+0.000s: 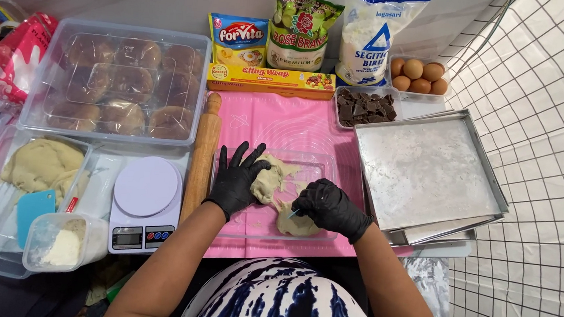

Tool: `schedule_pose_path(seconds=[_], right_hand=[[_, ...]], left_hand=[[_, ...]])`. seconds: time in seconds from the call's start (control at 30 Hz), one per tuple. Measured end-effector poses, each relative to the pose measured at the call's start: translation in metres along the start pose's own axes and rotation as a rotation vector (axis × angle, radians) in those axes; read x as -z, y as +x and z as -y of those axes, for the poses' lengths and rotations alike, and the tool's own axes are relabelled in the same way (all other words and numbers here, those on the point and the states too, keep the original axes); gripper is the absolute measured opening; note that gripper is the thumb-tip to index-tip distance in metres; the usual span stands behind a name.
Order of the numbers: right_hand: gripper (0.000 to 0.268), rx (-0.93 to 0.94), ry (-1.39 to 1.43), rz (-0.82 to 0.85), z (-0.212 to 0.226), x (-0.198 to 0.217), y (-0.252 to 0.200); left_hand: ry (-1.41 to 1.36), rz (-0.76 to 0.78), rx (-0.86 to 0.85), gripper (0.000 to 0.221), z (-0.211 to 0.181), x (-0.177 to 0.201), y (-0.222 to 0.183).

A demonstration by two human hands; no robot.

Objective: Shaping and portioning bread dough on a silicone mat using hands and a plastic scraper.

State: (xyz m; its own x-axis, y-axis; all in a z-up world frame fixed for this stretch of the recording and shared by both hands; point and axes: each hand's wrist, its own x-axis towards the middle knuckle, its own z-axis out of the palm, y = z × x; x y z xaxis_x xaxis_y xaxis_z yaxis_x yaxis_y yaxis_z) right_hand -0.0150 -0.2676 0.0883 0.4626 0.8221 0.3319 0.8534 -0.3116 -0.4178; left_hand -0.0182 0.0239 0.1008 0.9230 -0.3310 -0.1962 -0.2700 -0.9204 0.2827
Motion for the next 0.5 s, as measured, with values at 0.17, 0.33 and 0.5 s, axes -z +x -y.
schedule_pose_path(seconds=[0.17, 0.33, 0.5], right_hand=[[0.012, -0.026, -0.173, -0.1, 0.008, 0.007, 0.001], [0.017, -0.081, -0.133, -0.272, -0.016, -0.011, -0.003], [0.059, -0.316, 0.26, -0.544, -0.012, 0.016, 0.0]], left_hand=[[0.01, 0.005, -0.023, 0.09, 0.001, 0.0, 0.001], [-0.006, 0.006, -0.018, 0.088, 0.002, -0.001, 0.001], [-0.008, -0.036, -0.028, 0.091, 0.006, -0.01, 0.004]])
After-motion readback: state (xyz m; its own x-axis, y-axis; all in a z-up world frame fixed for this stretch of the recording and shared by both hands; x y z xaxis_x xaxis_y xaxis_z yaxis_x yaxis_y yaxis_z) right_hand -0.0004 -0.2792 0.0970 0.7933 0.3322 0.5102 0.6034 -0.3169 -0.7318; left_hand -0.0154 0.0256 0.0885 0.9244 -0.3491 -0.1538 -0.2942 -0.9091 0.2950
